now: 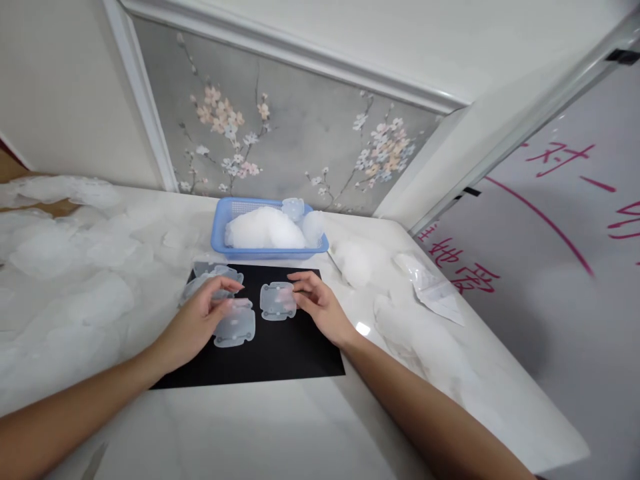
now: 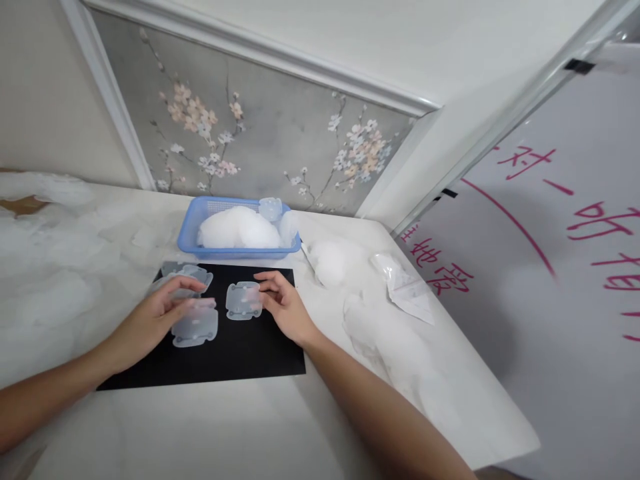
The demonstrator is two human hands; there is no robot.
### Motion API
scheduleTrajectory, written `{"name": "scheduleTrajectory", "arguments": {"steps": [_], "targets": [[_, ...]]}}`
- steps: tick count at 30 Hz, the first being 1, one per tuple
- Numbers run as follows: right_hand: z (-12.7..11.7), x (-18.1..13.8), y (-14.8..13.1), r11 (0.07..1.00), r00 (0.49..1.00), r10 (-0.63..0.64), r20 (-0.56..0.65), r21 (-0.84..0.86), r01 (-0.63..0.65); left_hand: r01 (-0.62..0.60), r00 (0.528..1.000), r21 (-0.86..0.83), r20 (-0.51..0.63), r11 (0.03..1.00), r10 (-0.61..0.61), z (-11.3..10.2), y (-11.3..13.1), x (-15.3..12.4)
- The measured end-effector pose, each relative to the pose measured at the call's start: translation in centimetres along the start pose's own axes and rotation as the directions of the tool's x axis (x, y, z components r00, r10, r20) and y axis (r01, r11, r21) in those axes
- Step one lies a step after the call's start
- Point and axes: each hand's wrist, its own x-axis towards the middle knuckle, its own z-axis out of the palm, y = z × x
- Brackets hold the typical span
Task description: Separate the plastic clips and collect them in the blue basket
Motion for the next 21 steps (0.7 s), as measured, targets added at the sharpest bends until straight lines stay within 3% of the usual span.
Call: {"name": "scheduleTrajectory", "arguments": {"steps": [3,6,14,21], "targets": [[0.25,-0.18,0.07,0.999,0.997,-0.026,0.069,-0.023,0.028,0.11,0.977,-0.173,0.199,0.979,-0.075,-0.29,-0.77,0.66],[0.44,-0.38,0.15,0.999,0.995,-0.018,0.102,-0.03,0.021,0.118,0.963,-0.23,0.263,0.966,-0.055,-0.74,-1.2,0.95],[0.41,-0.64,0.18,0.976,0.999,-0.011,0.036,-0.218,0.019,0.124,0.973,-0.357,0.229,0.926,-0.041,-0.83,-0.9,0.89],[0.48,-0.84,0.03,0.975,1.0,-0.005,-0.004,-0.221,0.004,0.215,0.97,-0.506,0.208,0.835,-0.124,-0.9,-0.51,0.93]]}}
